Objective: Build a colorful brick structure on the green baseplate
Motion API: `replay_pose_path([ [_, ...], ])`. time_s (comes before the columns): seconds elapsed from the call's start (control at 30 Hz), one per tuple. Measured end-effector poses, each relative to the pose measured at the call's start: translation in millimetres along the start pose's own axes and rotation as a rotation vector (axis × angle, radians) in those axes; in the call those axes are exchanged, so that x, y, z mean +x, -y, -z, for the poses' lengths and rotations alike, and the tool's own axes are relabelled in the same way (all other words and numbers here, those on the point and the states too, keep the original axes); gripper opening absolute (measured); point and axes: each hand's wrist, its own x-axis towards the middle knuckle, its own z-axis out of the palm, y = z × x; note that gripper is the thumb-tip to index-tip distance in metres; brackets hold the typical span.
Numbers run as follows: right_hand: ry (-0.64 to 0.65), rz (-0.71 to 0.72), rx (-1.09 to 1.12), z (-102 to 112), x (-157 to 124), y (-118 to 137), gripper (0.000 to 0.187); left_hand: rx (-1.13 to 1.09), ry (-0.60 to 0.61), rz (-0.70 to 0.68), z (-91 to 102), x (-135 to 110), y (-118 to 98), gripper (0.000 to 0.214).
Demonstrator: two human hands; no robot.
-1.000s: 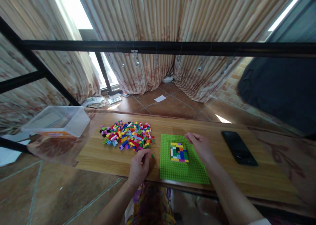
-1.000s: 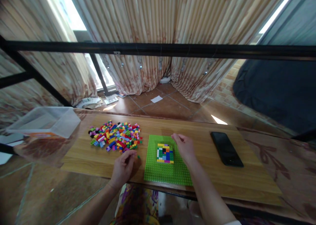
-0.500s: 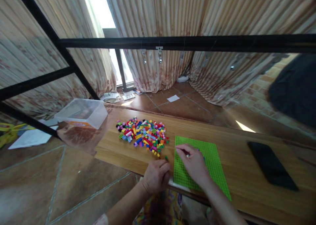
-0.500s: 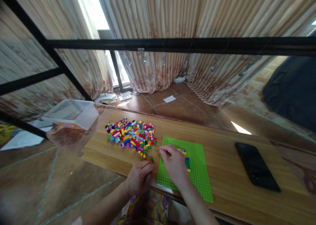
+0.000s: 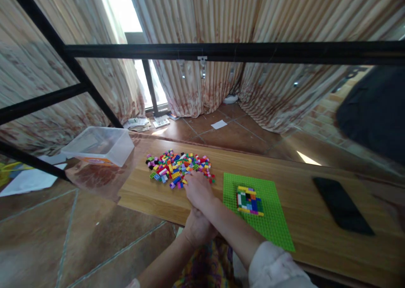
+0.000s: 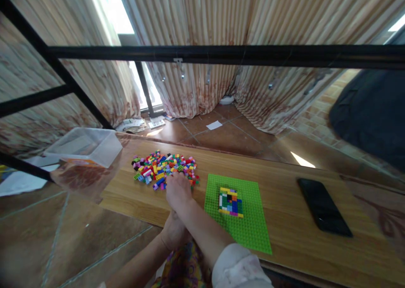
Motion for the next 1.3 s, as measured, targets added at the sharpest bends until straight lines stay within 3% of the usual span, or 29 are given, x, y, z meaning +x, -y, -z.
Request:
replay_pose_path([
  [0.13, 0.012, -0.061, -0.026, -2, 2, 5, 0.027, 0.141, 0.016, -0.227, 4.6, 0, 5, 0.036],
  [0.2, 0.02, -0.077, -0.021, -1, 0, 1, 0.028, 0.122, 0.016, -0.26, 7.4, 2, 5, 0.037],
  [0.47, -0.031, -0.122, 0.075, -3, -12, -16, 0.033, 0.208, 0.083, -0.263, 7.6, 6, -1, 0.028],
  [0.6, -0.145, -0.148, 0.285, -3, -21, -21, 0.029, 0.182, 0.147, -0.212, 13.3, 7, -7, 0.022],
  [0.8, -0.317, -0.173, 0.677, -4, -41, -35, 0.023, 0.136, 0.084, -0.108, 19.9, 12, -15, 0.02],
  [0.97, -0.332, -0.239, 0.892, -13, -55, -45, 0.026, 0.063, 0.096, -0.074, 18.7, 13, -15, 0.014],
  [1.13, -0.353, -0.231, 0.839, -10, -64, -49, 0.026, 0.019, 0.092, -0.068, 20.8, 15, -16, 0.012],
  [1.3, -0.357, -0.327, 0.549, -5, -76, -53, 0.025, 0.021, 0.115, -0.056, 23.8, 17, -19, 0.009],
])
